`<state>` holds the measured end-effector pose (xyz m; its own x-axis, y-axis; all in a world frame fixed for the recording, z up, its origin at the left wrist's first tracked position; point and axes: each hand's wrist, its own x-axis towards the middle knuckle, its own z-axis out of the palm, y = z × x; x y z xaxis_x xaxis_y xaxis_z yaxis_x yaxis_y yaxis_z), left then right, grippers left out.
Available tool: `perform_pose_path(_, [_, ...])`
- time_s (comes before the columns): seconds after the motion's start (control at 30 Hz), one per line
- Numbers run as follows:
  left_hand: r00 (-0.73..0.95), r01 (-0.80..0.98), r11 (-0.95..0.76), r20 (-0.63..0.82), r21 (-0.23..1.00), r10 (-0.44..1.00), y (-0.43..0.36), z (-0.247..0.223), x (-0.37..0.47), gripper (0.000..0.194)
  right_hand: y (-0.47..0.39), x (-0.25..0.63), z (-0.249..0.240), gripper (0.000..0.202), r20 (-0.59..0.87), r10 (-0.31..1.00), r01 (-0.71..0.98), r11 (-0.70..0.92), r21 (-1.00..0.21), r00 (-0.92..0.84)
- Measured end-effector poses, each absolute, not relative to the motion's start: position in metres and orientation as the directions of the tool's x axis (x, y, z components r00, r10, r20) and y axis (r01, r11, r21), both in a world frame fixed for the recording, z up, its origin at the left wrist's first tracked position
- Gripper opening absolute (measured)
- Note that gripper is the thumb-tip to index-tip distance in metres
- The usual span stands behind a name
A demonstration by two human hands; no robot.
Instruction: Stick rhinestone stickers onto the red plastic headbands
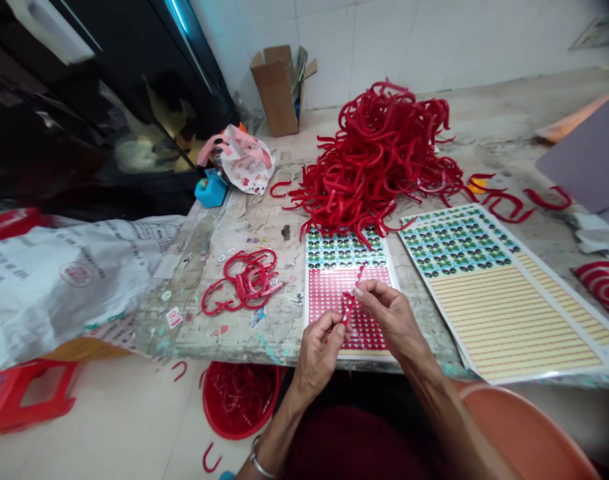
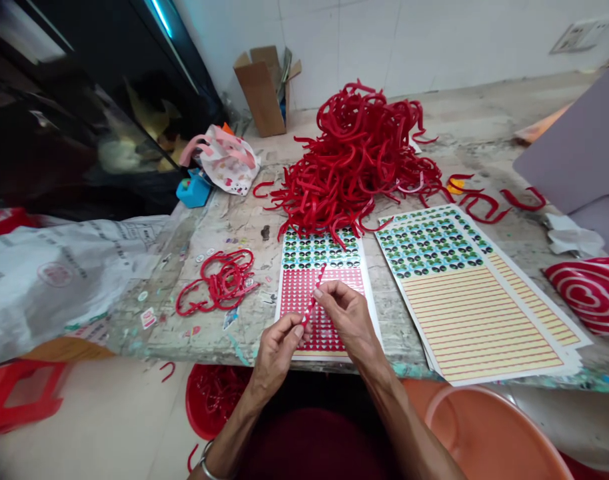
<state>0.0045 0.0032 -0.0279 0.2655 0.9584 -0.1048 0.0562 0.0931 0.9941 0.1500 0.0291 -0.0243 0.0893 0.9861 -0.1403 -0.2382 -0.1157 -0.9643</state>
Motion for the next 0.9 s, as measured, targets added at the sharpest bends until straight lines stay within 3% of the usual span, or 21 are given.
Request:
perform_pose_path(0.3, [0.232,0.123,0.031,-0.059,0.992,0.971,0.006,-0.031,0.005,0.016,0.013,0.136,0.000,0.011,0.246,0.940,0.151,0.214,-0.965,0.237])
perform_pose_path(0.43, [0.232,0.115,0.018,-0.045,0.993,0.972,0.008,-0.028,0.007,0.017,0.006,0.135,0.007,0.010,0.331,0.911,0.235,0.276,-0.932,0.244])
perform_pose_path(0.67, [0.231,0.109,0.032,-0.056,0.994,0.971,0.006,-0.027,0.008,0.017,0.012,0.138,0.002,0.008,0.307,0.906,0.225,0.247,-0.942,0.291])
perform_pose_path(0.9, [0.229,0.088,0.010,-0.030,0.996,0.973,0.001,-0.026,0.008,0.017,0.028,0.142,-0.025,0.018,0.102,0.951,0.073,0.084,-0.994,0.291])
